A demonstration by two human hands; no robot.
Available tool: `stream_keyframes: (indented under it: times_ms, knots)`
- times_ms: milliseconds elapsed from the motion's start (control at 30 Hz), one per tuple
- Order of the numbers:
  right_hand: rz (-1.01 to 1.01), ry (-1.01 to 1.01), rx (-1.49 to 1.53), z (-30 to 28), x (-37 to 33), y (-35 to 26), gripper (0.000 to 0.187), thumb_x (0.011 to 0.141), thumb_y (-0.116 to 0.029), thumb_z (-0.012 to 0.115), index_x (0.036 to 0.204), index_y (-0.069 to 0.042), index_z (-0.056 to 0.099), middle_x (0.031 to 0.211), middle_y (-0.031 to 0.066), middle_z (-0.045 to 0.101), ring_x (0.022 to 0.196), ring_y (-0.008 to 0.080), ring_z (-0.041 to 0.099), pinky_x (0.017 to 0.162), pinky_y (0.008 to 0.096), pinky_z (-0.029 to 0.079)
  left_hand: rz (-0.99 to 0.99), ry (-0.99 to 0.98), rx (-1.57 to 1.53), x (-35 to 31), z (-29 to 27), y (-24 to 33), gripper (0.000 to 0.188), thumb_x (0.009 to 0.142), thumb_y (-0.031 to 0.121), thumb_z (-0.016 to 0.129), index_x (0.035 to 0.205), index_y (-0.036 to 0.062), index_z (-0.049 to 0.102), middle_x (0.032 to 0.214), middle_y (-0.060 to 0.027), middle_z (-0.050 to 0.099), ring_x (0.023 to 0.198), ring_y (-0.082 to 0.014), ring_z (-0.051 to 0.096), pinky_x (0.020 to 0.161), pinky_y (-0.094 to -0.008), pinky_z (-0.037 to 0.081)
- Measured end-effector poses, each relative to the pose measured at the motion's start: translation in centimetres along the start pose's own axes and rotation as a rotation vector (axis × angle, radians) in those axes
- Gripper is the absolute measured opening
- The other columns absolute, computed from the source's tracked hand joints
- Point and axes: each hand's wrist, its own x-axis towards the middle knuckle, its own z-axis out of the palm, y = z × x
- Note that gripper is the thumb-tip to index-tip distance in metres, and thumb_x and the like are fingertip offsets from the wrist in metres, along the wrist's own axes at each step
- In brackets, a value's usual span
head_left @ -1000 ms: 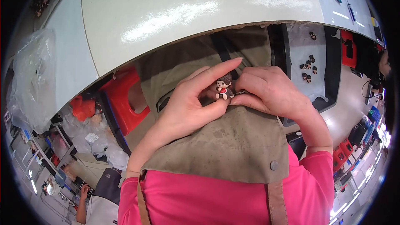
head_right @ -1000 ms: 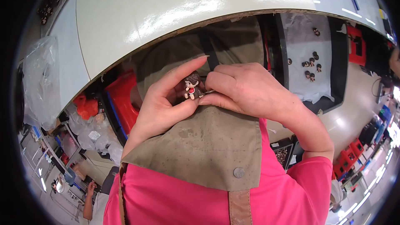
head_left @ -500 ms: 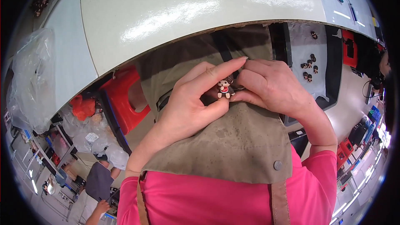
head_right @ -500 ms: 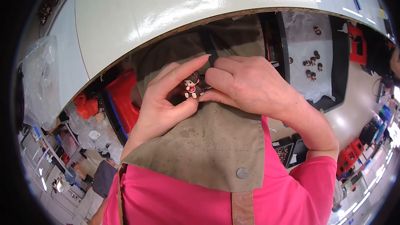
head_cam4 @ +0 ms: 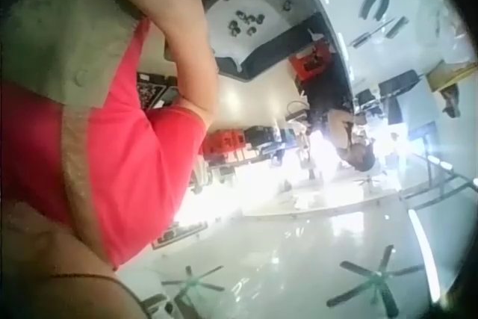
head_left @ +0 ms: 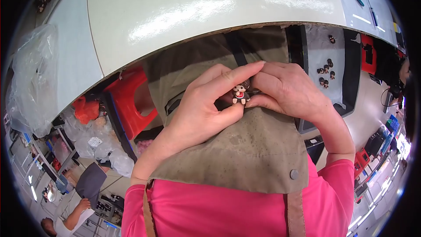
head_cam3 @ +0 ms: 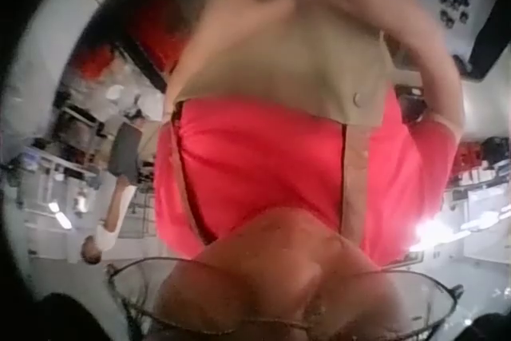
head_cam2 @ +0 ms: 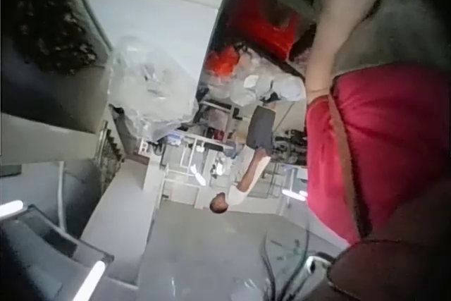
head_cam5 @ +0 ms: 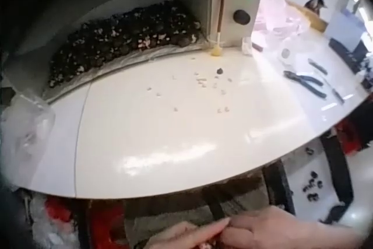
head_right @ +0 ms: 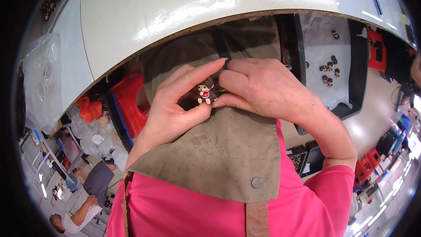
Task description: Apply paint and markings to small toy figurines at a factory workbench.
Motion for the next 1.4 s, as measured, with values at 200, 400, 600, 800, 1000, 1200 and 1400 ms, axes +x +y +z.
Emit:
stream_keyframes:
  times_ms: [200, 400, 600, 800, 1000, 1200, 1400]
  knots:
    - [-0.001, -0.018, 0.030, 1.0, -0.2, 0.0, 0.034, 0.075, -0.037, 0.065, 0.075, -0.006, 0.050, 0.074, 0.0089, 0.053, 0.066, 0.0305, 0.054, 0.055, 0.0379, 0.044, 0.034, 0.011, 0.045, -0.4, -0.2, -0.5, 0.063, 0.068, -0.007, 0.055, 0.126, 0.0168, 0.053, 0.080, -0.0016, 0.045, 0.069, -0.0093, 0.048, 0.062, -0.0217, 0.041]
    - [0.013, -0.002, 0.044, 1.1, -0.1, 0.1, 0.034, 0.076, -0.037, 0.065, 0.075, -0.006, 0.050, 0.074, 0.0087, 0.053, 0.067, 0.0303, 0.054, 0.055, 0.0380, 0.044, 0.009, -0.006, 0.071, -0.4, -0.5, 0.0, 0.060, 0.066, -0.011, 0.054, 0.123, 0.0091, 0.055, 0.084, -0.0007, 0.049, 0.077, -0.0085, 0.048, 0.067, -0.0197, 0.039]
    - [-0.008, -0.040, 0.063, 1.1, 0.0, 0.0, 0.034, 0.078, -0.038, 0.063, 0.076, -0.006, 0.050, 0.073, 0.0088, 0.052, 0.066, 0.0307, 0.053, 0.055, 0.0384, 0.043, -0.019, -0.001, 0.017, -0.5, -0.6, 0.0, 0.061, 0.066, -0.009, 0.055, 0.124, 0.0086, 0.054, 0.085, -0.0010, 0.049, 0.077, -0.0084, 0.048, 0.067, -0.0197, 0.039]
    - [-0.005, -0.001, 0.110, 1.0, 0.2, -0.1, 0.037, 0.078, -0.041, 0.062, 0.075, -0.006, 0.049, 0.072, 0.0096, 0.052, 0.066, 0.0314, 0.053, 0.055, 0.0390, 0.042, -0.025, -0.005, -0.037, -0.4, -0.5, 0.0, 0.061, 0.066, -0.008, 0.056, 0.125, 0.0073, 0.053, 0.087, -0.0014, 0.050, 0.079, -0.0079, 0.049, 0.069, -0.0196, 0.040]
    - [-0.006, -0.043, 0.079, 0.6, -0.1, -0.1, 0.039, 0.078, -0.043, 0.062, 0.075, -0.006, 0.049, 0.072, 0.0102, 0.052, 0.066, 0.0317, 0.053, 0.055, 0.0391, 0.042, -0.075, -0.040, -0.126, -0.3, -0.5, 0.0, 0.061, 0.067, -0.009, 0.055, 0.126, 0.0060, 0.052, 0.091, -0.0005, 0.051, 0.082, -0.0065, 0.049, 0.070, -0.0192, 0.041]
    - [-0.007, 0.000, 0.113, 0.7, 0.0, 0.0, 0.037, 0.077, -0.041, 0.063, 0.074, -0.006, 0.049, 0.070, 0.0093, 0.052, 0.065, 0.0310, 0.053, 0.054, 0.0384, 0.042, -0.090, -0.052, -0.200, -0.2, -0.3, -0.3, 0.060, 0.069, -0.011, 0.055, 0.126, 0.0038, 0.051, 0.100, -0.0004, 0.052, 0.088, -0.0063, 0.051, 0.074, -0.0191, 0.042]
    - [-0.028, -0.009, 0.051, 0.7, -0.4, -0.1, 0.036, 0.076, -0.040, 0.064, 0.073, -0.007, 0.050, 0.070, 0.0085, 0.051, 0.065, 0.0300, 0.053, 0.054, 0.0381, 0.042, -0.074, -0.042, -0.236, -0.3, 0.0, -0.4, 0.060, 0.070, -0.010, 0.054, 0.127, 0.0084, 0.051, 0.098, -0.0011, 0.050, 0.085, -0.0065, 0.051, 0.074, -0.0194, 0.043]
